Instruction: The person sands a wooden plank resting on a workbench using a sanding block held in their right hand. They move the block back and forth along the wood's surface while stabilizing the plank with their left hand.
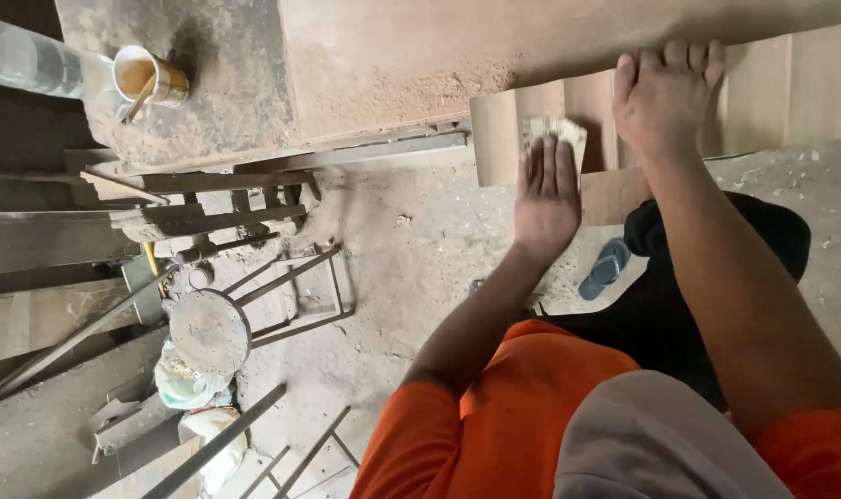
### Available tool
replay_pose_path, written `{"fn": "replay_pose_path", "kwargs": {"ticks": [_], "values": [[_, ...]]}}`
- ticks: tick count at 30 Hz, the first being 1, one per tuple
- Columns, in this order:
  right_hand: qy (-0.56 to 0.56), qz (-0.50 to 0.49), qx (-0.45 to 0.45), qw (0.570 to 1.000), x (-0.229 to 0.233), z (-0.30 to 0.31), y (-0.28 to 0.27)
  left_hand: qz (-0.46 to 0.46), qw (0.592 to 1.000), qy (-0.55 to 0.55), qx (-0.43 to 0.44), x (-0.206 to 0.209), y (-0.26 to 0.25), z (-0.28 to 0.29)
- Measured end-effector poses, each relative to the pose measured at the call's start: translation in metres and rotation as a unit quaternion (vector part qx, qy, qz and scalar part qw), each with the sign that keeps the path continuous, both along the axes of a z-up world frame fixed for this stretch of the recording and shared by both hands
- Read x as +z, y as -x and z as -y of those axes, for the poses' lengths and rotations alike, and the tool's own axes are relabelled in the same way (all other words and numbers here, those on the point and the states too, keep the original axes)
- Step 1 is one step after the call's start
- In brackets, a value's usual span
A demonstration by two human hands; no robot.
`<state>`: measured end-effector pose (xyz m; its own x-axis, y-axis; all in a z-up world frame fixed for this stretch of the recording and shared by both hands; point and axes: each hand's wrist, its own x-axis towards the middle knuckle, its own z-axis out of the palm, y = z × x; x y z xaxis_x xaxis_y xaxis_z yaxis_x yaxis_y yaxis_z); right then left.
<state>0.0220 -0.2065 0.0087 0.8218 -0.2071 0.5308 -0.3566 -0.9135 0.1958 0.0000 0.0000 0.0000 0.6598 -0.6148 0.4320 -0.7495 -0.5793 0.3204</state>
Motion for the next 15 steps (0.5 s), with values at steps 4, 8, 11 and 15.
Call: {"fn": "replay_pose_path", "kwargs": {"ticks": [4, 8, 11, 15], "values": [[-0.021, -0.038, -0.007, 0.999, -0.009, 0.004, 0.000, 0.018, 0.999, -0.029, 0.039, -0.019, -0.064, 0.042], [-0.016, -0.010, 0.011, 1.000, -0.014, 0.006, 0.001, -0.064, 0.998, -0.018, 0.011, 0.004, -0.012, 0.007], [-0.004, -0.001, -0.001, 1.000, -0.010, 0.007, -0.004, -0.116, 0.993, -0.019, -0.031, 0.012, 0.011, -0.009], [-0.009, -0.030, -0.003, 1.000, -0.005, 0.000, 0.003, -0.013, 0.998, 0.053, 0.002, -0.012, -0.050, 0.036]]}}
